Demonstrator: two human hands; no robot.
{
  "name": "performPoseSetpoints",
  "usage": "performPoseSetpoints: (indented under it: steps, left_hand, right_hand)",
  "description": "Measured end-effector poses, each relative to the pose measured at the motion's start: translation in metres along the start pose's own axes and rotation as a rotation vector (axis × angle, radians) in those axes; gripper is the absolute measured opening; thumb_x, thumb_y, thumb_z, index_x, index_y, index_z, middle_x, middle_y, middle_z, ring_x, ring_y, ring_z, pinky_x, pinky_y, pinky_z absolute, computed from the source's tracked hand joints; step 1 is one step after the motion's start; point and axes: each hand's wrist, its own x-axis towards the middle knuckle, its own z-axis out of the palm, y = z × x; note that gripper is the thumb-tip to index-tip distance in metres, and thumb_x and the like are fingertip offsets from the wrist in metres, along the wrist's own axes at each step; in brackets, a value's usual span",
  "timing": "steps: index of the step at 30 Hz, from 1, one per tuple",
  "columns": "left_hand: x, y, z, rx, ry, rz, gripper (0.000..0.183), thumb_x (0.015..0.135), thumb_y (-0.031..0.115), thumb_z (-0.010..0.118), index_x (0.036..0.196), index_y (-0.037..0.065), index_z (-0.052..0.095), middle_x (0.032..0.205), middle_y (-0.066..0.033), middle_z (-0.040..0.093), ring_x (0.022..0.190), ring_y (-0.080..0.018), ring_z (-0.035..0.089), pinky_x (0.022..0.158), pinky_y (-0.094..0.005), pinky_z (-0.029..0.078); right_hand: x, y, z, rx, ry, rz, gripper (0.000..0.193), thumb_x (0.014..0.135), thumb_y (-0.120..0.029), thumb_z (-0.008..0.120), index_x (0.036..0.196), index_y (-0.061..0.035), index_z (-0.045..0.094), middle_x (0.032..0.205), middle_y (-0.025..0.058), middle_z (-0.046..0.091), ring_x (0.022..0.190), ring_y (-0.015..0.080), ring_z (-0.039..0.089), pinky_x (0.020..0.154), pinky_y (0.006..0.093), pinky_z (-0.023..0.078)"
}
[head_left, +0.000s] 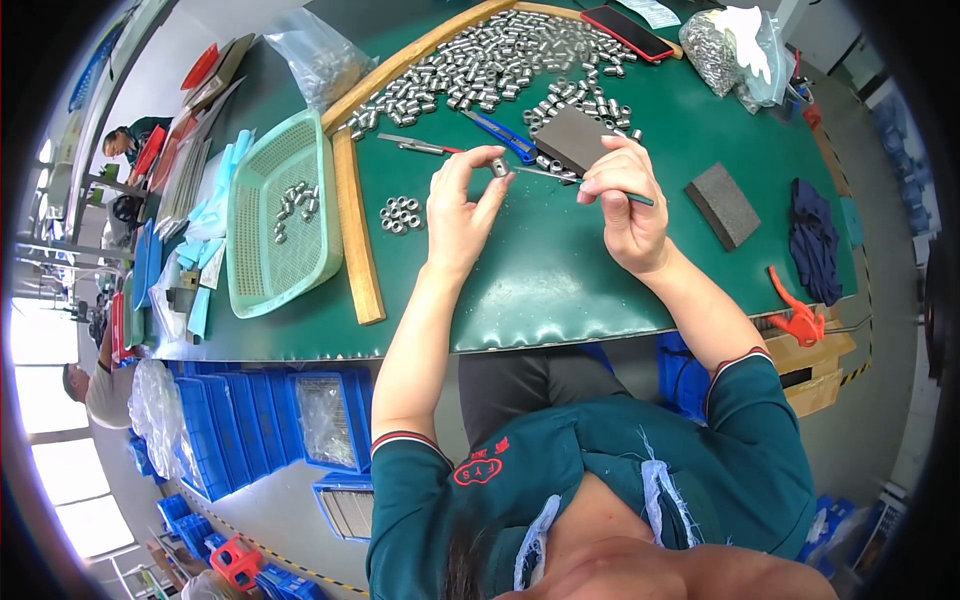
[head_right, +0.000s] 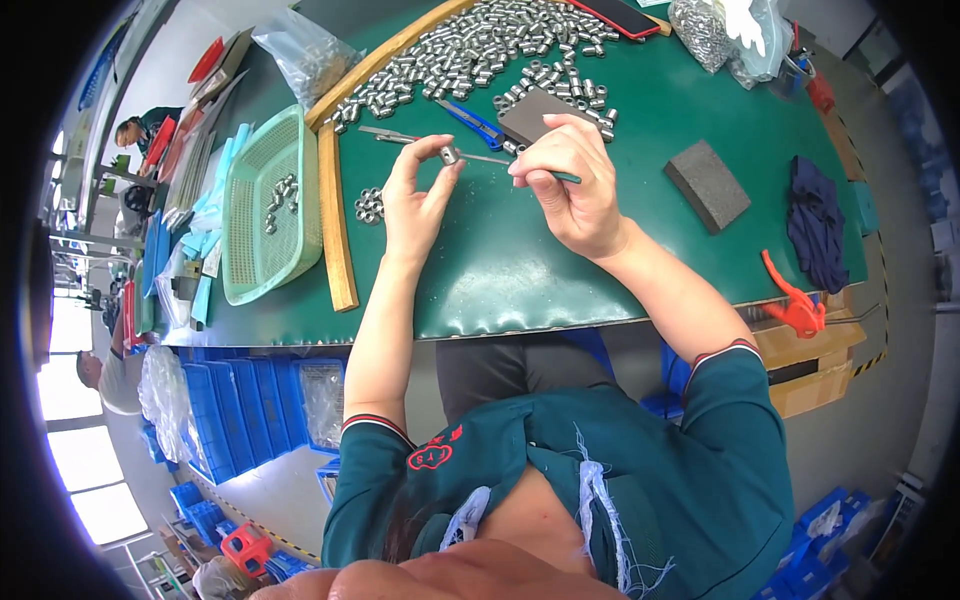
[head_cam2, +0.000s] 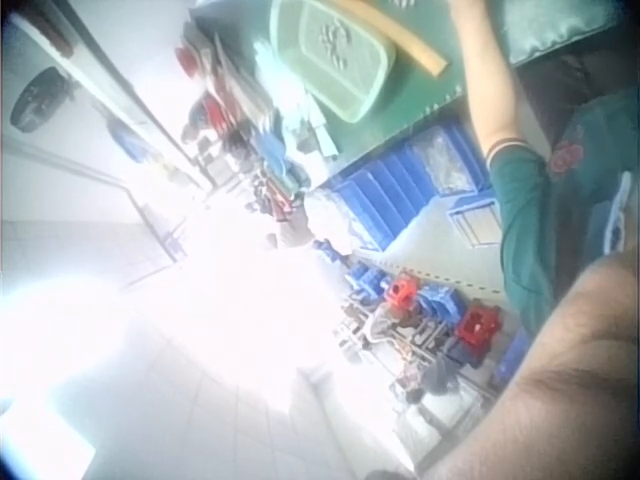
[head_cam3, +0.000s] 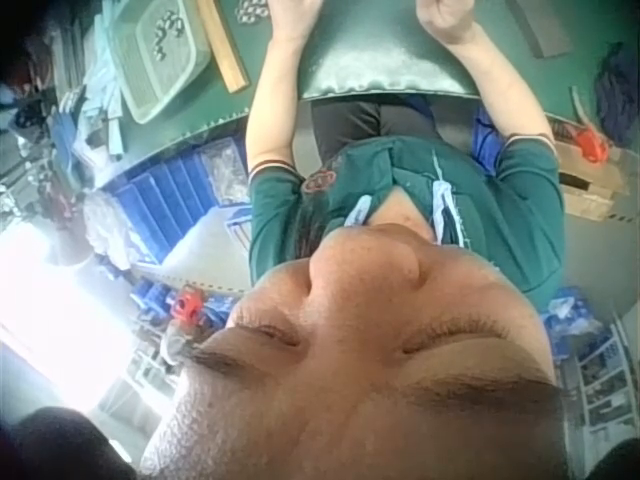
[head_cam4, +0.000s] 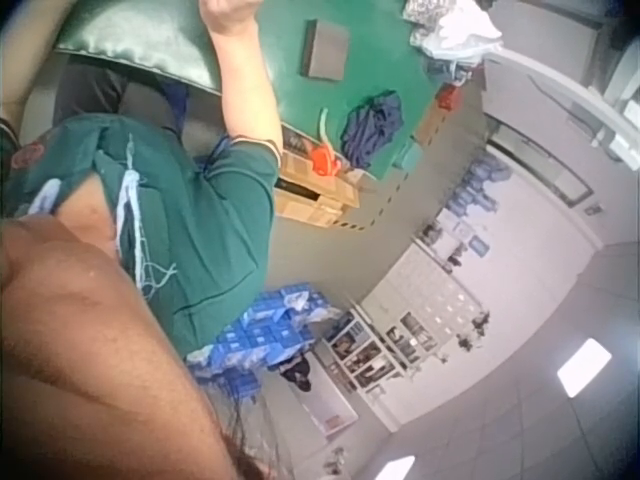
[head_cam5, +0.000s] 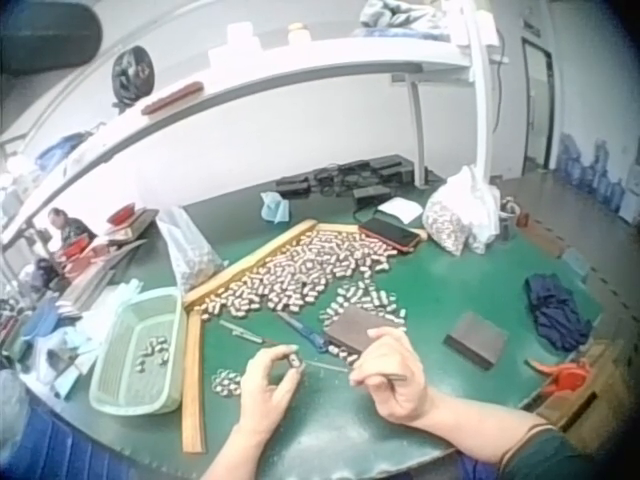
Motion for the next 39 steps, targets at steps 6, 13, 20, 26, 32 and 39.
performPoseSetpoints:
  steps: [6,13,20,26,32,39]
  left_hand:
    - [0.0,0.0,0.0,-0.009,-0.006,-0.019,0.028,0.077,0.011,0.071,0.104,0.011,0.063,0.092,-0.0044,0.064,0.09,-0.0222,0.059,0.082,-0.0326,0.043]
    - [-0.001,-0.001,0.0,-0.026,-0.022,-0.063,0.028,0.078,0.012,0.071,0.105,0.011,0.063,0.093,-0.0042,0.065,0.091,-0.0215,0.059,0.083,-0.0322,0.044]
    - [-0.001,0.0,0.0,-0.064,0.013,-0.039,0.031,0.08,0.013,0.071,0.11,0.011,0.063,0.091,-0.0038,0.067,0.088,-0.019,0.061,0.083,-0.031,0.045]
    - [0.0,0.007,-0.002,-0.134,0.004,-0.128,0.029,0.081,0.011,0.07,0.11,0.011,0.063,0.09,-0.0037,0.066,0.084,-0.0166,0.061,0.08,-0.0298,0.046]
    - [0.0,0.003,-0.001,-0.012,-0.004,-0.02,0.029,0.079,0.012,0.072,0.107,0.011,0.063,0.088,-0.0032,0.065,0.084,-0.0185,0.06,0.078,-0.0309,0.045]
    - [-0.003,0.0,0.001,-0.03,0.02,-0.059,0.023,0.078,0.013,0.073,0.097,0.01,0.061,0.089,-0.0035,0.065,0.088,-0.0205,0.058,0.08,-0.0322,0.043]
  right_hand:
    - [0.0,-0.001,0.001,0.004,-0.008,-0.001,0.007,0.095,-0.017,0.052,0.093,-0.0108,0.055,0.076,-0.0011,0.062,0.065,0.0144,0.059,0.091,0.0399,0.04]
    - [0.0,-0.002,0.0,0.019,-0.002,-0.003,0.01,0.096,-0.018,0.051,0.093,-0.0104,0.056,0.072,-0.0007,0.061,0.066,0.015,0.059,0.092,0.0398,0.039]
    - [0.0,-0.002,0.0,0.026,0.014,0.003,0.01,0.096,-0.018,0.05,0.092,-0.0099,0.056,0.071,-0.001,0.06,0.066,0.0143,0.058,0.093,0.0399,0.039]
    - [0.0,0.001,-0.002,0.003,0.04,0.005,0.012,0.096,-0.018,0.05,0.091,-0.0094,0.056,0.072,-0.001,0.061,0.066,0.014,0.058,0.093,0.0399,0.038]
    - [0.001,0.002,-0.004,0.001,0.056,-0.003,0.011,0.096,-0.017,0.05,0.092,-0.0096,0.056,0.072,-0.0012,0.061,0.067,0.0136,0.058,0.094,0.0396,0.038]
    - [0.001,0.001,-0.004,0.01,0.062,-0.009,0.01,0.096,-0.016,0.05,0.092,-0.0101,0.056,0.072,-0.0013,0.061,0.067,0.0136,0.058,0.094,0.0396,0.037]
